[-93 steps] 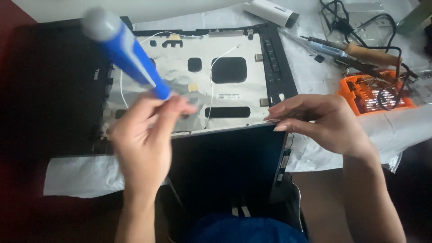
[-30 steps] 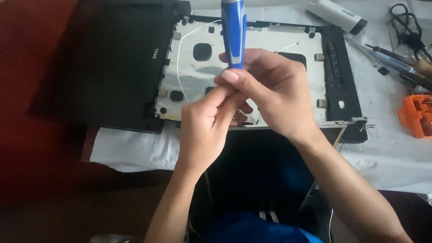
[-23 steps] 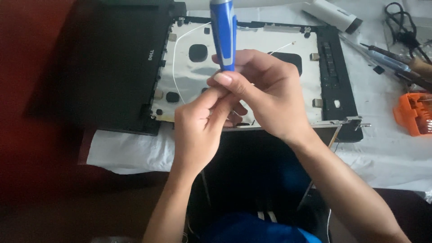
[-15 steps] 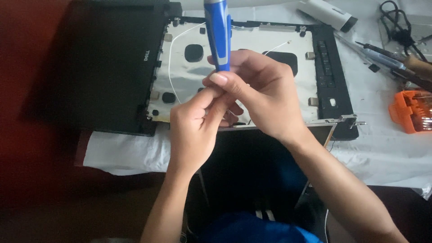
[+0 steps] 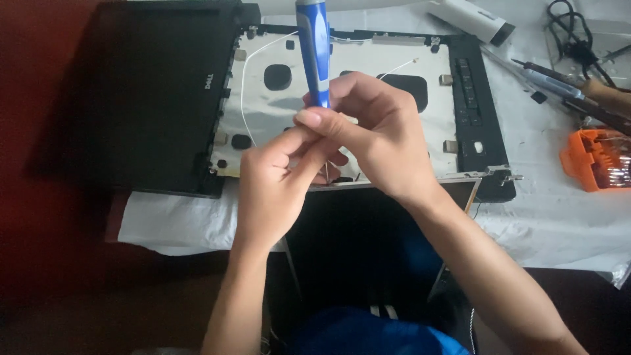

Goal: Using a screwdriver to pry an LCD screen panel from a laptop lid and disconnecting the display cable.

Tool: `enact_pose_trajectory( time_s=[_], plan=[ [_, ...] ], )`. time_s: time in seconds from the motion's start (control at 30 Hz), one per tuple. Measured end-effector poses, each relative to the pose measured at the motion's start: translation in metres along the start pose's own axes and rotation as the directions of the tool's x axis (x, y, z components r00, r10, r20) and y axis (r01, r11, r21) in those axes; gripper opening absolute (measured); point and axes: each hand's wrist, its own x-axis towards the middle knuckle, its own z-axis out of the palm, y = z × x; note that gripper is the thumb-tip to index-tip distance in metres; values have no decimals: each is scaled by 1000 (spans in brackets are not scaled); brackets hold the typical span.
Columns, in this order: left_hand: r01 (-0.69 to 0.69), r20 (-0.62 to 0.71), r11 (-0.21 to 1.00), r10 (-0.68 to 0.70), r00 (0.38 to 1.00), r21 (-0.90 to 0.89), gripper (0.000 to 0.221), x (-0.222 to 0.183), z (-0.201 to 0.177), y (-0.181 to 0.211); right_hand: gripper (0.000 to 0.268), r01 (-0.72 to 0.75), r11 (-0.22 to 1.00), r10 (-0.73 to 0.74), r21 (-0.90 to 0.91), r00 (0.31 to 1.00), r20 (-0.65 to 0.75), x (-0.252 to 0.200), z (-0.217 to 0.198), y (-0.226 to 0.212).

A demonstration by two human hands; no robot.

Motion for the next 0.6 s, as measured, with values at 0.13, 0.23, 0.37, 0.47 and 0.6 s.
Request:
enact_pose_trajectory(
  time_s=[0.13, 0.23, 0.37, 0.47, 0.6],
  plan=[
    [24, 52, 992, -18, 998, -121, 22, -1, -3, -1, 9, -31, 999, 31, -14, 999, 7, -1, 0, -2],
    [53, 79, 986, -41, 996, -156, 23, -2, -2, -2, 19, -44, 992, 45, -122, 999, 0, -3, -1, -7],
    [293, 167, 912, -253, 953, -288, 29, 3, -9, -1, 27, -113, 991, 117, -67, 991, 61, -2, -4, -11],
    [350, 258, 921, -301, 918, -171, 32, 13, -31, 7, 30, -46, 994, 63, -99, 982, 178, -1, -11, -7],
    [242, 367, 967, -197, 909, -81, 29, 23, -50, 12, 34, 8, 988, 35, -153, 962, 272, 0, -10, -7]
  ],
)
